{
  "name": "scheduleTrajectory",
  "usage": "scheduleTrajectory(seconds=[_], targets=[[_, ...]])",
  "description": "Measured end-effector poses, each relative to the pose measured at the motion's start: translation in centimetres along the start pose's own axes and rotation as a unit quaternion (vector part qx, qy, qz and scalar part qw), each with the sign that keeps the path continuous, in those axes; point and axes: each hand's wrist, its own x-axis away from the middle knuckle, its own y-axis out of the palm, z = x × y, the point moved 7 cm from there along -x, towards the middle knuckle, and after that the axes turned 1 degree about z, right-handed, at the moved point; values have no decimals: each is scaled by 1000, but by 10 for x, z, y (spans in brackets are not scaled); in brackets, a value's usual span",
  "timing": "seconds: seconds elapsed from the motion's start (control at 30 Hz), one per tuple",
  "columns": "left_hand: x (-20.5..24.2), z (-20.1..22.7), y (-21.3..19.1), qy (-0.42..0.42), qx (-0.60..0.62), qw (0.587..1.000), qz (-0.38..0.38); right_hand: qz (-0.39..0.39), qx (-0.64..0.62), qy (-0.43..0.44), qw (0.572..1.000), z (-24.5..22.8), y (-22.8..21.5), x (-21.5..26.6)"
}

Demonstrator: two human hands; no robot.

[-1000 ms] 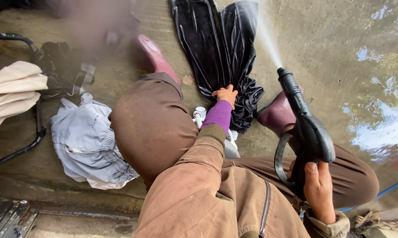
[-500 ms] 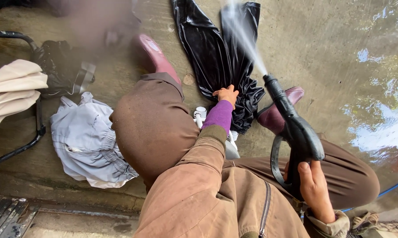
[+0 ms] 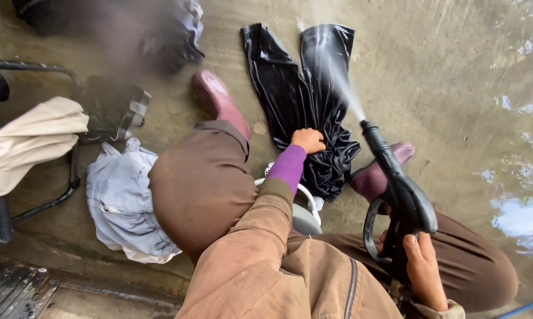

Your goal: Washing a pair of black pants using a high-pressure water sprayer while sitting on the ground.

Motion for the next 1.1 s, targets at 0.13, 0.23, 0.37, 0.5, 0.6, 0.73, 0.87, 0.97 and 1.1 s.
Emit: scheduleTrajectory(seconds=[0.13,0.23,0.37,0.5,0.6,0.73,0.87,0.97,1.1], targets=[[14,-43,-94,-1,82,922,378,58,-91,63,992,34,-13,-5],[28,-102,-171,-76,71,798,593,108,-129,100,981,37,-13,-21],[23,-171,-224,-237,4,818,524,119,-148,177,966,44,-11,-22],[20,-159,-244,-149,18,810,567,116,-123,171,971,53,-13,-28],[7,-110,-266,49,39,793,606,103,-115,125,980,48,-14,-34],[-40,-71,-275,30,-4,893,449,95,-25,126,987,48,-13,-32],[-53,-56,-254,-31,-186,898,397,96,-83,121,984,41,-7,-33],[-43,-43,-214,85,15,898,432,115,5,88,989,30,-14,-28],[-7,-5,-270,92,123,892,424,130,15,37,991,25,-20,-17]])
